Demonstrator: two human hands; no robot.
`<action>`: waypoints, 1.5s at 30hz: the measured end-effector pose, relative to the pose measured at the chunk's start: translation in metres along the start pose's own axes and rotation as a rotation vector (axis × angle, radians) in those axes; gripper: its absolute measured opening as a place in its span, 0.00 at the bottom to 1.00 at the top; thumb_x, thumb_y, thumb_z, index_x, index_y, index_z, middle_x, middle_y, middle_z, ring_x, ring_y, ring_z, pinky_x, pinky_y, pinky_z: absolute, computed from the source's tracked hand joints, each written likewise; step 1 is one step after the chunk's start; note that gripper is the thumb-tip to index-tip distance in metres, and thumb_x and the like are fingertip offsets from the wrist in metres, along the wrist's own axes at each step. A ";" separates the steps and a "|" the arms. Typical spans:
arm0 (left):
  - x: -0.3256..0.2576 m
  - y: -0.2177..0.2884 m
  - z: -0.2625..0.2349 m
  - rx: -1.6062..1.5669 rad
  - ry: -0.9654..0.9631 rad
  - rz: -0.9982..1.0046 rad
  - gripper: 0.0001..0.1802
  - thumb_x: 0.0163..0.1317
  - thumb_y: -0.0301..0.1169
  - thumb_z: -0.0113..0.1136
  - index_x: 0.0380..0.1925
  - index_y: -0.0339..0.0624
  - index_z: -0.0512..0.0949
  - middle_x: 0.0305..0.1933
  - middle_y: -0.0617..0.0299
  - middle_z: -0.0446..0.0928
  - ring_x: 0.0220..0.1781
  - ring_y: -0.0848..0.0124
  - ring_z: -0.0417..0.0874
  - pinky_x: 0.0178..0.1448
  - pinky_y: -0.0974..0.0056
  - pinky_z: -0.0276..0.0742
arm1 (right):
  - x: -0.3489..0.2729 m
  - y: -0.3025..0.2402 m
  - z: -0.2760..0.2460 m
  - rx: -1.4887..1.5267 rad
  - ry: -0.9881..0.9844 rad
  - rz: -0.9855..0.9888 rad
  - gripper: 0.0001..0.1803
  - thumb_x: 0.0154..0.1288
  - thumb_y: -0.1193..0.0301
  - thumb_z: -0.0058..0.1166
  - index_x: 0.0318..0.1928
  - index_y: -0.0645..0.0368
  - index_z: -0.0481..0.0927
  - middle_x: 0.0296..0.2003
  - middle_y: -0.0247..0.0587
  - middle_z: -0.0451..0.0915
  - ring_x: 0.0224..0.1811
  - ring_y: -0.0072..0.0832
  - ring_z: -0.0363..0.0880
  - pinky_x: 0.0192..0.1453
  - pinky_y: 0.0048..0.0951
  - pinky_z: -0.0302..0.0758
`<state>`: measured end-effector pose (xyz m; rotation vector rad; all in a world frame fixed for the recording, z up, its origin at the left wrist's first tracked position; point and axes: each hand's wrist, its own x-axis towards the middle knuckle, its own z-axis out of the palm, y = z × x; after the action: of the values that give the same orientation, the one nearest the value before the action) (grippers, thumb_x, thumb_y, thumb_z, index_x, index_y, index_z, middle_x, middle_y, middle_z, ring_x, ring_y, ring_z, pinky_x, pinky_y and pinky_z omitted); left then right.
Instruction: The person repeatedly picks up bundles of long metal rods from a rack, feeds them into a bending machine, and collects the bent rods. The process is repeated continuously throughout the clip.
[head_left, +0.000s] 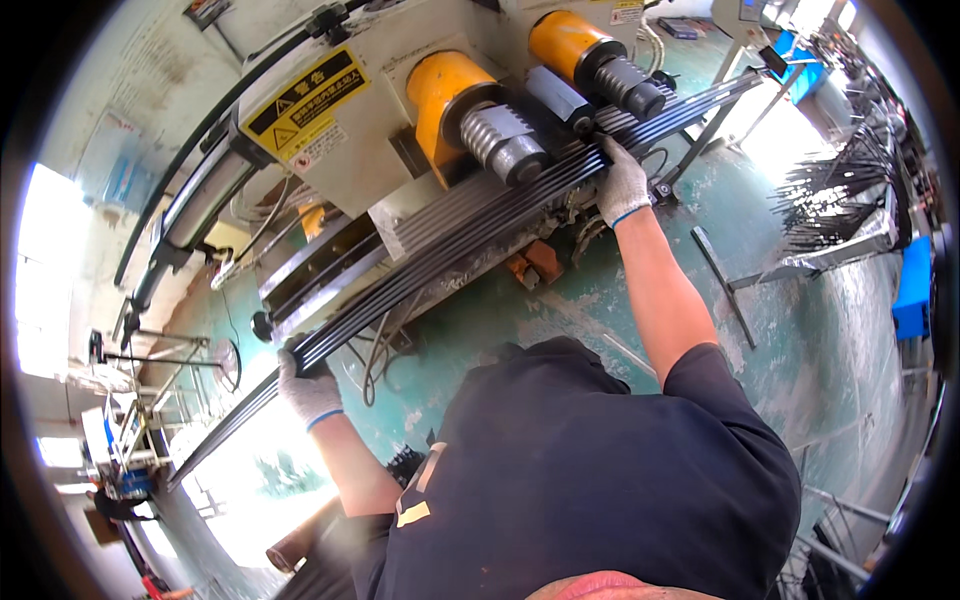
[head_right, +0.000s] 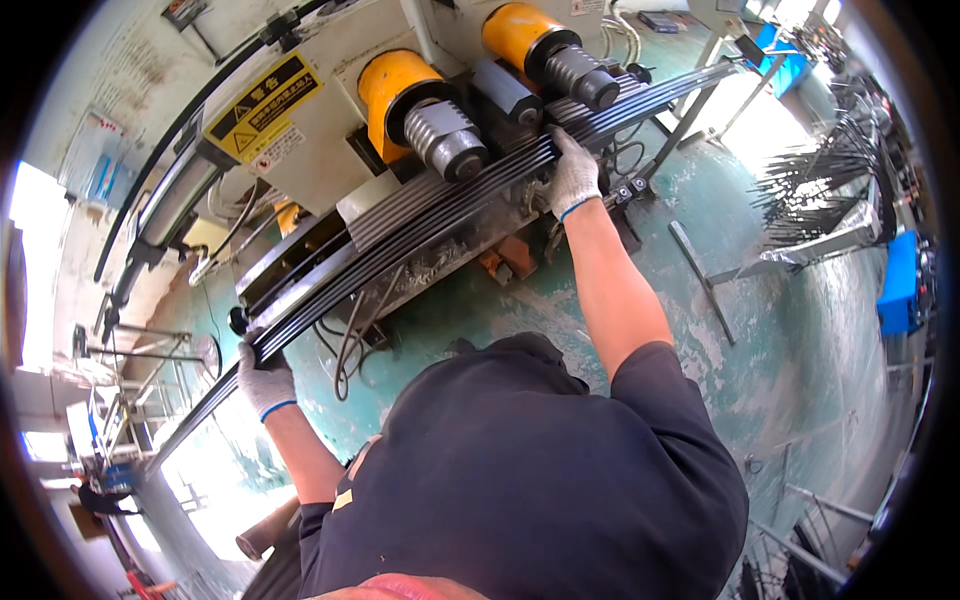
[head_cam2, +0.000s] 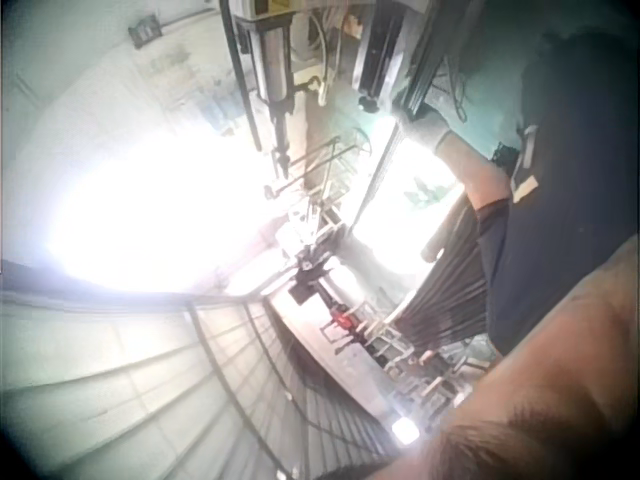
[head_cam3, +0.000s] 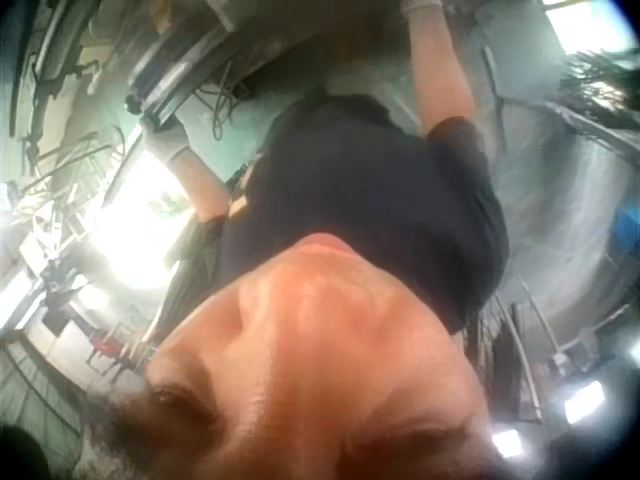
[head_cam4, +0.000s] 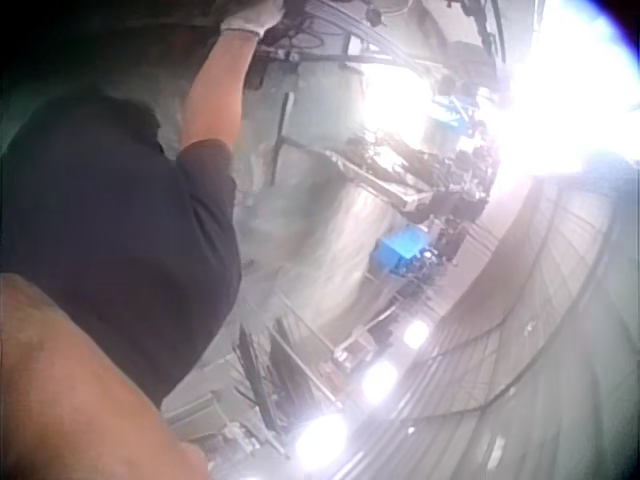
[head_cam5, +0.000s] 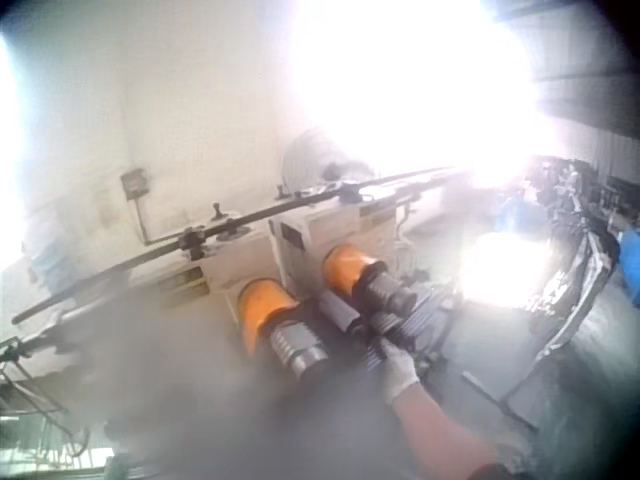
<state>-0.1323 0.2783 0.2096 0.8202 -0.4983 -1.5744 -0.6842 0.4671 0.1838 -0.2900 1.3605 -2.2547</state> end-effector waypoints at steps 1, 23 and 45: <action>0.009 -0.010 0.006 0.008 -0.010 -0.009 0.20 0.79 0.38 0.51 0.46 0.29 0.81 0.51 0.47 0.82 0.58 0.53 0.82 0.72 0.49 0.75 | 0.006 0.001 0.010 0.055 0.000 0.077 0.15 0.74 0.62 0.54 0.54 0.55 0.83 0.50 0.40 0.85 0.45 0.37 0.84 0.51 0.43 0.82; 0.110 -0.050 0.015 -0.072 0.098 -0.067 0.21 0.81 0.34 0.43 0.55 0.27 0.78 0.58 0.44 0.81 0.63 0.50 0.80 0.75 0.44 0.73 | 0.116 0.122 -0.037 -0.373 0.165 -0.268 0.13 0.72 0.72 0.46 0.51 0.57 0.82 0.39 0.40 0.84 0.42 0.34 0.82 0.47 0.33 0.76; 0.059 -0.095 0.057 -0.114 0.145 -0.003 0.20 0.79 0.40 0.53 0.56 0.33 0.78 0.56 0.49 0.82 0.61 0.53 0.81 0.73 0.48 0.75 | 0.010 0.044 -0.050 0.081 0.055 0.204 0.27 0.80 0.72 0.33 0.76 0.64 0.61 0.75 0.46 0.66 0.76 0.41 0.69 0.77 0.41 0.69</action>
<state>-0.2394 0.2301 0.1658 0.8405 -0.2998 -1.5191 -0.7007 0.4828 0.1204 -0.0588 1.2610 -2.1545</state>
